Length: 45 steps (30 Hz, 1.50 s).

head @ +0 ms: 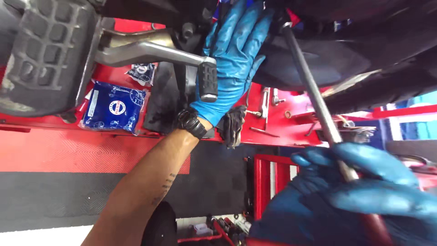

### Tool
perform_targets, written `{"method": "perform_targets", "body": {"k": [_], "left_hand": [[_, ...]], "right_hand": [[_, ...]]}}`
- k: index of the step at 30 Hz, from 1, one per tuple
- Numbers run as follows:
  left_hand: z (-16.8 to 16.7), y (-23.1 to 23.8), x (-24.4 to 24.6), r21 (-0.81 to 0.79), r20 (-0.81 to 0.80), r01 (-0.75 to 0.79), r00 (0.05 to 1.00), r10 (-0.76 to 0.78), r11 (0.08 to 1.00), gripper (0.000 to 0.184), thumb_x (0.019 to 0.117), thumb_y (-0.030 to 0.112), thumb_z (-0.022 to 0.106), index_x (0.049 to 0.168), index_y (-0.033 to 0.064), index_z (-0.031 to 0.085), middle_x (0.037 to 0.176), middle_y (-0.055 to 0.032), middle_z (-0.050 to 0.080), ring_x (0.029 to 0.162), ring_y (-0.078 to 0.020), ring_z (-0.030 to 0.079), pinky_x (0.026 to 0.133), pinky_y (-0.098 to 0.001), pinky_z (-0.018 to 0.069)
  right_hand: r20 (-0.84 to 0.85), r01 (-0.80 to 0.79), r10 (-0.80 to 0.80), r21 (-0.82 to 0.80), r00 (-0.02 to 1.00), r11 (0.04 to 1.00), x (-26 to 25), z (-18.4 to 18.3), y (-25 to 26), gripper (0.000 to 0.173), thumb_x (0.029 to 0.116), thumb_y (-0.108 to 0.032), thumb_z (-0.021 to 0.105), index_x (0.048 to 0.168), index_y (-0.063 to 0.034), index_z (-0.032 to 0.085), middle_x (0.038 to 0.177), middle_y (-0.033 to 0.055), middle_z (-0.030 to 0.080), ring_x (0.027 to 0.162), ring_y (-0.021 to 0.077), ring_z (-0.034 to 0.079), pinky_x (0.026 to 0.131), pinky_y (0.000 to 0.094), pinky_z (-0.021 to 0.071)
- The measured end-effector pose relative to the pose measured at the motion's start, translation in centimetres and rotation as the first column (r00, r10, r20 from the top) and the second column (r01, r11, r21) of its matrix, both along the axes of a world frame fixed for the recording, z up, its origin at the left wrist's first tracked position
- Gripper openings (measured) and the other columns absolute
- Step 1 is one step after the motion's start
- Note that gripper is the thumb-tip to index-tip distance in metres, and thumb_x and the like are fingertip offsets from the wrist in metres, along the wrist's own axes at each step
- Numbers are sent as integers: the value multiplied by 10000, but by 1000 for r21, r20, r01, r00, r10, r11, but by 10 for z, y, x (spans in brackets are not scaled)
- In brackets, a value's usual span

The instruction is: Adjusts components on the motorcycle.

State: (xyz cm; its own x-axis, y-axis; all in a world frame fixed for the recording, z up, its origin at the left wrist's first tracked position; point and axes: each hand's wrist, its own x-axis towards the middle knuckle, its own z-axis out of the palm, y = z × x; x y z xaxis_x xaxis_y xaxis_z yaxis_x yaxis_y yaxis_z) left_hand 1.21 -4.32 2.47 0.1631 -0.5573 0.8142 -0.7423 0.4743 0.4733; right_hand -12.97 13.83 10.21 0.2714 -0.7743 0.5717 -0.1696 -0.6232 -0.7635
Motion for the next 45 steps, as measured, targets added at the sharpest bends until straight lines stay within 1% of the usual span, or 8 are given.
{"method": "perform_targets", "body": {"k": [5,8,15,19,23,33,40,45], "left_hand": [[-59,-58,-3,-318,58,-245,959,277,916,602,904,606,548,1378,253,658,1411,-80,598,1374,-316,477,1114,-494,308],[9,-7,0,152,183,-218,965,189,964,517,819,439,738,1287,218,724,1343,-103,670,1322,-348,540,1078,-469,394],[-15,30,-8,243,99,-73,994,50,967,494,797,334,825,1215,92,724,1182,-160,682,1175,-370,592,1040,-488,429],[-7,15,-17,94,8,-135,991,135,986,472,668,332,867,1079,112,792,1065,-125,736,1128,-351,624,1051,-474,400],[-5,17,-6,160,75,-80,995,68,984,536,724,344,883,1178,96,745,1171,-164,685,1187,-383,577,1056,-486,394],[10,-18,8,-57,72,-94,993,98,994,501,645,394,869,1057,120,790,1077,-117,755,1142,-367,638,1007,-491,422],[14,-19,12,-94,106,-132,984,142,987,484,664,438,845,1034,129,799,1035,-116,763,1128,-361,648,1020,-473,422],[-88,-82,20,-270,62,-329,932,358,905,827,686,797,712,1278,220,715,1294,-119,660,1250,-290,576,1049,-462,372]], "right_hand": [[68,94,-86,-108,994,990,4,-19,2,439,879,-520,697,1042,-113,692,1196,105,681,1123,272,657,930,394,574],[66,149,-143,-97,988,984,5,-15,3,361,907,-462,662,995,-112,678,1136,93,692,1097,263,661,927,388,564],[93,140,-140,13,986,990,-4,-13,16,317,962,-409,586,968,-105,675,1069,88,717,1062,274,694,904,406,593],[93,211,-206,-41,974,977,-1,-31,28,228,977,-338,604,982,-118,663,1069,43,709,1057,213,691,917,356,585],[130,152,-134,-137,982,979,-10,-49,17,362,913,-437,689,1082,-118,669,1125,46,709,1098,233,683,937,381,587],[390,218,-175,-69,904,973,19,-54,6,454,1105,-308,345,932,-97,707,1036,46,736,1090,233,690,979,367,563],[384,269,-213,-98,898,958,17,-55,6,285,1058,-256,468,957,-97,683,1039,59,724,1060,238,693,931,375,581],[487,328,-255,-69,835,942,21,-56,3,211,1029,-172,532,948,-58,689,978,88,732,1022,268,719,900,383,610]]}}
